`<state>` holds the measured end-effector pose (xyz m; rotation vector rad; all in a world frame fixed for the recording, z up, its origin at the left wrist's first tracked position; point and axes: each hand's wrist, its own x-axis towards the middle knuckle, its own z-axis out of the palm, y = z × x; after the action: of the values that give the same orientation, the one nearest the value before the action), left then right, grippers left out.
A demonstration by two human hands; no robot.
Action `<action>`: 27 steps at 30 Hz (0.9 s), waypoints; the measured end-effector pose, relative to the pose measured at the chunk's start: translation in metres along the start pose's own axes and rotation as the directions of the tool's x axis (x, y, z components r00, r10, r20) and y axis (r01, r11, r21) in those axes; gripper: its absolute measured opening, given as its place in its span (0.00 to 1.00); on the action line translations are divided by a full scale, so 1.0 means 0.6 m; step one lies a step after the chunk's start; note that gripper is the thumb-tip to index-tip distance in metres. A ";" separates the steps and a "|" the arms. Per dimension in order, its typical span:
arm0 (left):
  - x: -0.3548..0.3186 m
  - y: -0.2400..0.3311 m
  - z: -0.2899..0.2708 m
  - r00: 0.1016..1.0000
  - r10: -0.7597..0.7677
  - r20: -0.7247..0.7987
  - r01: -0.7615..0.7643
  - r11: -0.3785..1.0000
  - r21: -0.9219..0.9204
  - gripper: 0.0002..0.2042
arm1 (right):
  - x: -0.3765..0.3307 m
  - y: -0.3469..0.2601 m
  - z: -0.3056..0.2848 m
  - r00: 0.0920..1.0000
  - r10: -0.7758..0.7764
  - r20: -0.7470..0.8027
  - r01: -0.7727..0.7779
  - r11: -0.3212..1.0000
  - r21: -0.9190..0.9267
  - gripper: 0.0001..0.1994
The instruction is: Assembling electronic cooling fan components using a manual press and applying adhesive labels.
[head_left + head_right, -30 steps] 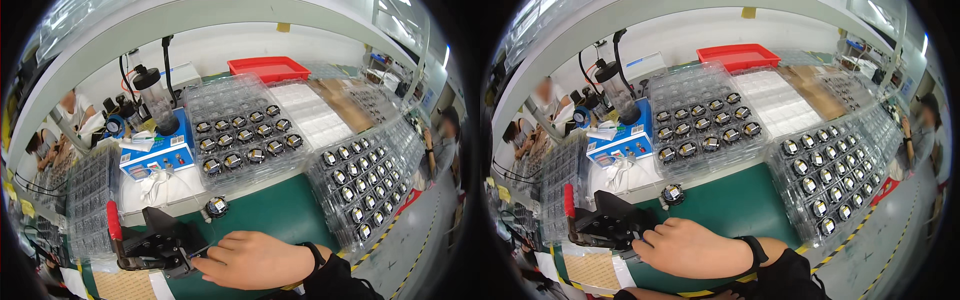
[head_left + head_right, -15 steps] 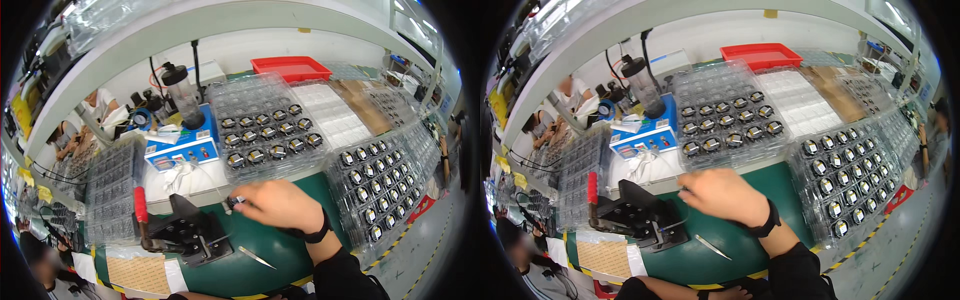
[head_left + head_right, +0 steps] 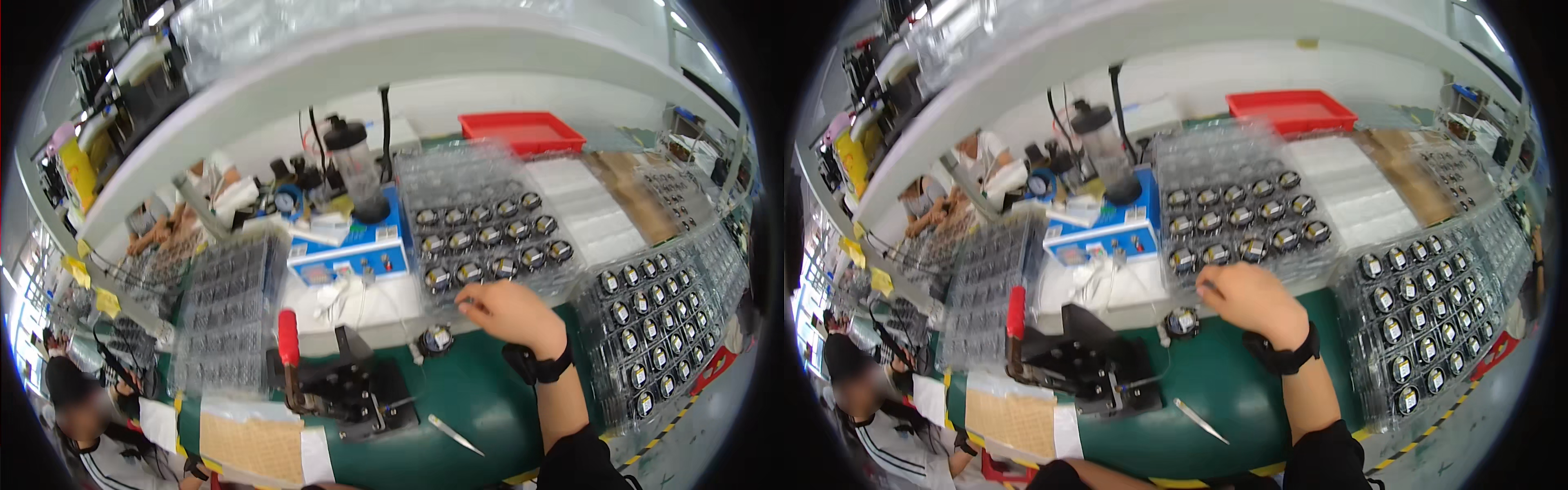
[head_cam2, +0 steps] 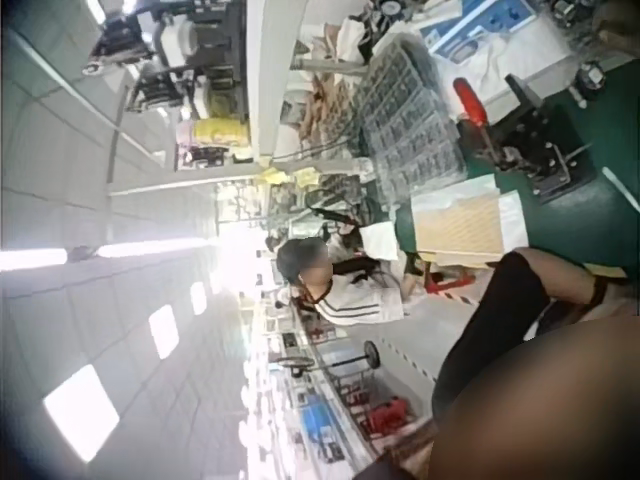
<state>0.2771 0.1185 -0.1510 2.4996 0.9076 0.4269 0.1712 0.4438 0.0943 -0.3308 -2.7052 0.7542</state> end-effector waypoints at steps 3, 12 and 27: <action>-0.010 -0.005 -0.024 0.991 -0.093 0.097 0.093 0.996 0.002 0.10 | 0.027 -0.015 -0.011 1.000 0.024 0.004 -0.024 1.000 -0.009 0.10; -0.013 0.008 -0.013 0.968 -0.148 0.204 0.185 0.966 -0.179 0.17 | 0.017 -0.047 0.016 0.992 0.119 -0.030 -0.120 0.991 -0.057 0.08; -0.010 0.001 0.102 0.830 -0.021 0.558 0.032 0.999 -0.010 0.16 | 0.047 0.002 0.117 0.778 -0.159 -0.608 -0.001 0.967 -0.254 0.11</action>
<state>0.2989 0.0959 -0.2036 2.3765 0.6855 -0.3053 0.1203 0.4209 0.0436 -0.4297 -2.1419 0.2151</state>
